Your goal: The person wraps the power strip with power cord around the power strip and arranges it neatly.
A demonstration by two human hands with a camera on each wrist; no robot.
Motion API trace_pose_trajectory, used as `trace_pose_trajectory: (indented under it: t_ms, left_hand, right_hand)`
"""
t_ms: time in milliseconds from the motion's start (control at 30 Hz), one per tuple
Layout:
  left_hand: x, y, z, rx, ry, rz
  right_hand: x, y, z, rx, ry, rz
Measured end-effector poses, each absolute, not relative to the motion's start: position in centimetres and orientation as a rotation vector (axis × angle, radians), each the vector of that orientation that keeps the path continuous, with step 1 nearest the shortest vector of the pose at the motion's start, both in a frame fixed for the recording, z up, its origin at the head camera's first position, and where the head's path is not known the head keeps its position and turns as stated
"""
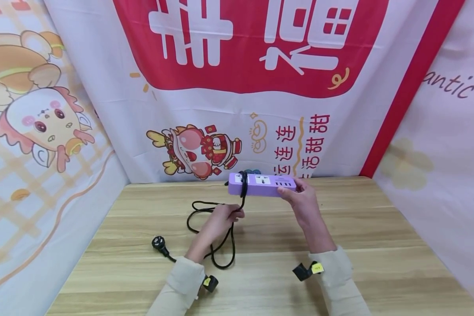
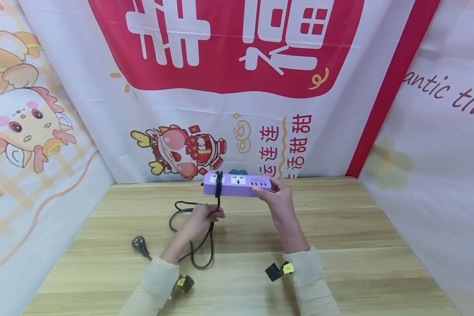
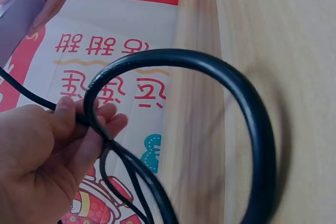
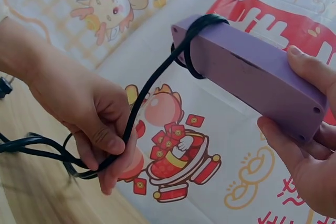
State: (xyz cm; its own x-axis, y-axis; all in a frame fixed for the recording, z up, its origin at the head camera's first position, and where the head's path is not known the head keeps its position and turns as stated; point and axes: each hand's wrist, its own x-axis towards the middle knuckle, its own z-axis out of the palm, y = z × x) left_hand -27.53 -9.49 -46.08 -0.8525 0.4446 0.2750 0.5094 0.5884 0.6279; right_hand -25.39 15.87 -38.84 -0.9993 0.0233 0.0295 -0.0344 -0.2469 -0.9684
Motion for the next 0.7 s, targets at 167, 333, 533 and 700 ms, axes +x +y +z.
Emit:
trace_pose_trajectory:
  t_ms: [167, 333, 533, 700]
  left_hand:
    - [-27.8, -9.8, -46.3, -0.743, -2.621, -1.13]
    - [-28.2, -10.2, -46.2, -0.707, -2.499, -1.027]
    - [-28.7, -10.7, -45.8, -0.599, -2.417, -0.937]
    - [-28.9, -11.0, -45.5, -0.53, -2.441, -1.006]
  right_hand:
    - [-25.2, 16.0, -38.9, 0.165, -1.915, 2.461]
    - [-25.4, 16.2, -39.1, 0.235, -1.996, 2.423]
    - [-25.9, 16.8, -39.9, 0.399, -2.175, 2.275]
    - [-26.4, 17.0, -40.8, 0.576, -2.326, 2.127]
